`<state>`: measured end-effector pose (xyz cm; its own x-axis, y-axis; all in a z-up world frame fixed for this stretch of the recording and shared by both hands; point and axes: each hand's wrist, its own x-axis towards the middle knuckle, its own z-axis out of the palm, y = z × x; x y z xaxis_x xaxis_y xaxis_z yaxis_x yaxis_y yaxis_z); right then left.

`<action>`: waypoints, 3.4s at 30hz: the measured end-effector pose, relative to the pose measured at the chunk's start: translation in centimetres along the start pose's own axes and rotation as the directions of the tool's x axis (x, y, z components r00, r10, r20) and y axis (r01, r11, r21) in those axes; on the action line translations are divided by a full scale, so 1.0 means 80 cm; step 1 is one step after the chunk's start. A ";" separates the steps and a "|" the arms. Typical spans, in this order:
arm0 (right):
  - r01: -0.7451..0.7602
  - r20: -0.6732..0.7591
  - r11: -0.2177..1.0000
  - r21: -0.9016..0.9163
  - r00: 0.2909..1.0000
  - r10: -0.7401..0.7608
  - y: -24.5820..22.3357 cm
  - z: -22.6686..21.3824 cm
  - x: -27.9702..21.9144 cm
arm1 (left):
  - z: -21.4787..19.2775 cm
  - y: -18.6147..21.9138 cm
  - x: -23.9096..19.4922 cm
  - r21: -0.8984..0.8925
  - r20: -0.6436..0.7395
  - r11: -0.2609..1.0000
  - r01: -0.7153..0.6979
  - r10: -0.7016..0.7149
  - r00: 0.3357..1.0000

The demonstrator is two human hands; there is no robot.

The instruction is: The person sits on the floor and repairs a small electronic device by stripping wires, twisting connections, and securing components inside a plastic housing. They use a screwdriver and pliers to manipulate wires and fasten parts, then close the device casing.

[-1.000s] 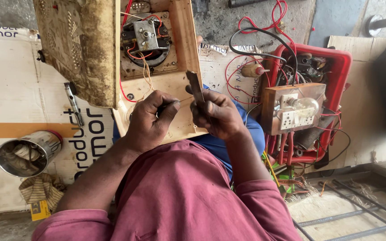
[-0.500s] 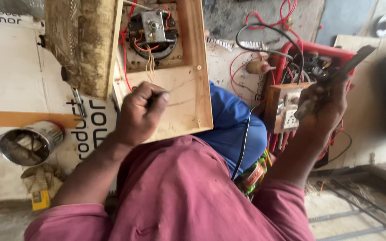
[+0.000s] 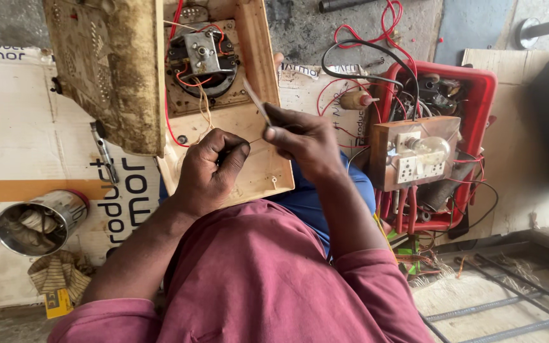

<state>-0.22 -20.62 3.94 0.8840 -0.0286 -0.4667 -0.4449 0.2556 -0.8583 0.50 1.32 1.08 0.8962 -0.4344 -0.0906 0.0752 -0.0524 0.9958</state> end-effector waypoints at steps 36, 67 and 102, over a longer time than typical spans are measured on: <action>0.031 -0.001 0.705 0.709 0.999 -0.043 0.009 -0.137 0.006 | -0.021 -0.015 -0.019 -0.009 -0.056 0.999 0.043 -0.044 0.997; 0.574 0.709 0.743 -0.345 0.678 -0.194 -0.001 0.107 0.008 | -0.067 0.045 -0.099 0.008 -0.359 1.000 -0.022 0.023 0.933; 0.689 0.672 0.314 -0.653 0.718 -0.181 0.042 0.073 0.031 | -0.080 -0.034 -0.118 0.529 -0.291 0.843 0.099 0.071 0.954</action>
<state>1.34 -14.17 1.14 0.8123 0.5821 -0.0365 0.3758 -0.5702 -0.7305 -5.34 11.33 -0.72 0.9876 -0.1568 -0.0119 -0.0793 -0.5623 0.8231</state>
